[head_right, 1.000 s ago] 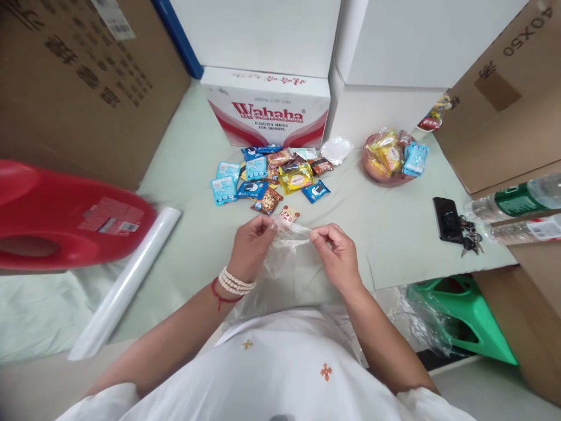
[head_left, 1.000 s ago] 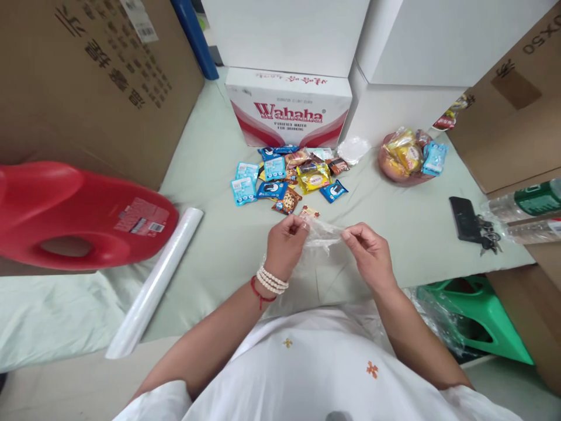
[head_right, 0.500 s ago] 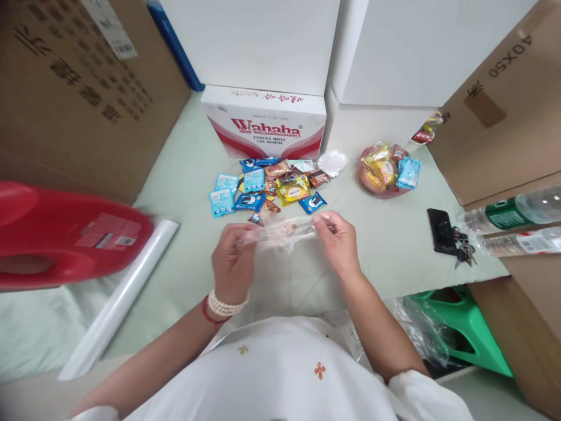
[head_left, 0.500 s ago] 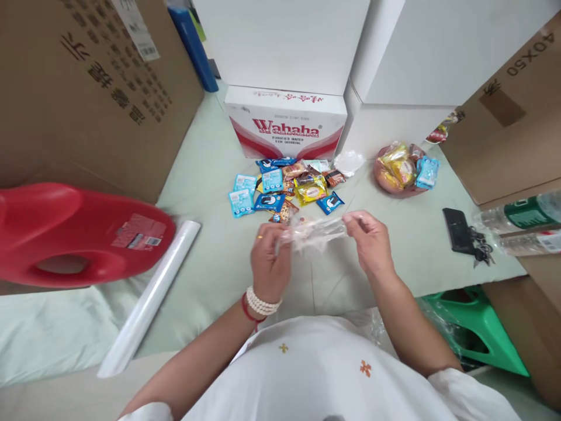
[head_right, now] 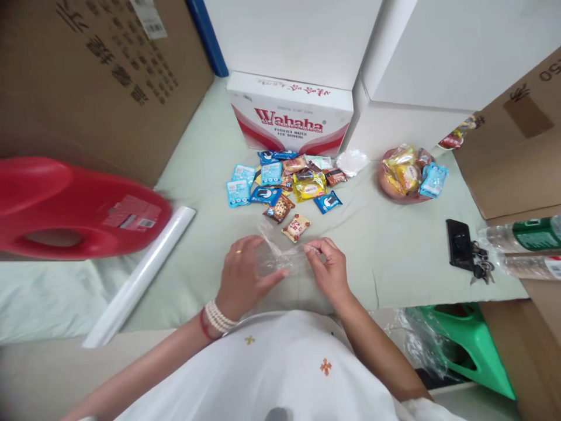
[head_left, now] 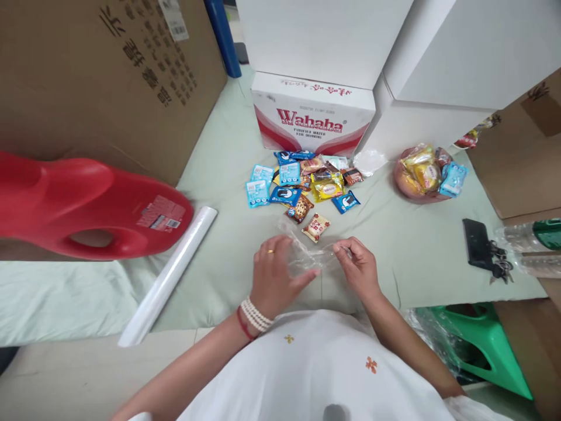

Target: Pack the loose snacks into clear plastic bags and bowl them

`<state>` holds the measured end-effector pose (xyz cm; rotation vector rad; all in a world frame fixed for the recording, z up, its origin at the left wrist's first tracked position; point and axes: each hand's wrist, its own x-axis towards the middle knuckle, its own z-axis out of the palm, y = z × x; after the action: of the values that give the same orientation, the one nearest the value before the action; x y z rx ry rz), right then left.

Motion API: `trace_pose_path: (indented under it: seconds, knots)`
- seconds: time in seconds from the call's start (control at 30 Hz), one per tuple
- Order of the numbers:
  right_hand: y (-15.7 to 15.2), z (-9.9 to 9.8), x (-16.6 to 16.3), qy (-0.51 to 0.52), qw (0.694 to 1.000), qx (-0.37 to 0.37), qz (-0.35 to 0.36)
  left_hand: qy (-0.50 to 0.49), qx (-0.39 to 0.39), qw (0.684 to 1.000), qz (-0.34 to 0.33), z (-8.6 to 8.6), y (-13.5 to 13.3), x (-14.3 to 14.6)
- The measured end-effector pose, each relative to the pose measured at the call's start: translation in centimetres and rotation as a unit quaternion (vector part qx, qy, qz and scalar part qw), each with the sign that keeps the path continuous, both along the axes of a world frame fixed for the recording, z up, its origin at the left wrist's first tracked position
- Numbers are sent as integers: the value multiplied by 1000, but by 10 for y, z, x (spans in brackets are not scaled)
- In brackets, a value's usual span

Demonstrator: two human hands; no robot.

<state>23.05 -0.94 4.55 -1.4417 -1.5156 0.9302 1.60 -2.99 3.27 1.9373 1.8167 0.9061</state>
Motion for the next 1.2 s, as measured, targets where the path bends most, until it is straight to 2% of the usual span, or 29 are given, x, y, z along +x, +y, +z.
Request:
trace_pose_path:
  seconds: [0.1, 0.2, 0.3, 0.4, 0.5, 0.6, 0.7, 0.8, 0.9, 0.97, 1.07, 1.2]
  knots:
    - [-5, 4, 2, -3, 1000, -5, -22, -1, 13, 999, -30, 2, 13, 13]
    - [-13, 0, 22, 7, 996, -70, -49, -62, 7, 996, -62, -1, 17, 8]
    - [-21, -2, 50, -17, 991, -129, 33, -75, -7, 996, -51, -2, 15, 0]
    - [-22, 7, 62, -108, 986, -50, 121, -44, -13, 997, -68, 0, 12, 2]
    - [-14, 20, 45, -186, 971, 48, 142, -6, 5, 992, -122, 2, 9, 11]
    - [0, 22, 14, -169, 974, 74, 129, 8, 20, 987, -159, 5, 7, 16]
    - [13, 11, -2, -85, 995, 48, 38, -36, 0, 993, -115, 8, 3, 8]
    - [20, -7, -1, 28, 998, -43, -32, -128, -40, 991, -15, 2, -4, -12]
    - [19, -24, 5, 92, 985, -143, -32, -202, -113, 970, 77, -16, -14, -36]
    - [17, -31, 6, 88, 982, -168, -16, -213, -149, 959, 110, -28, -20, -50]
    - [15, -32, 7, 41, 989, -141, 20, -173, -116, 975, 74, -30, -24, -59]
    - [16, -24, 3, -33, 995, -73, 62, -40, -66, 997, 5, -13, -9, -42]
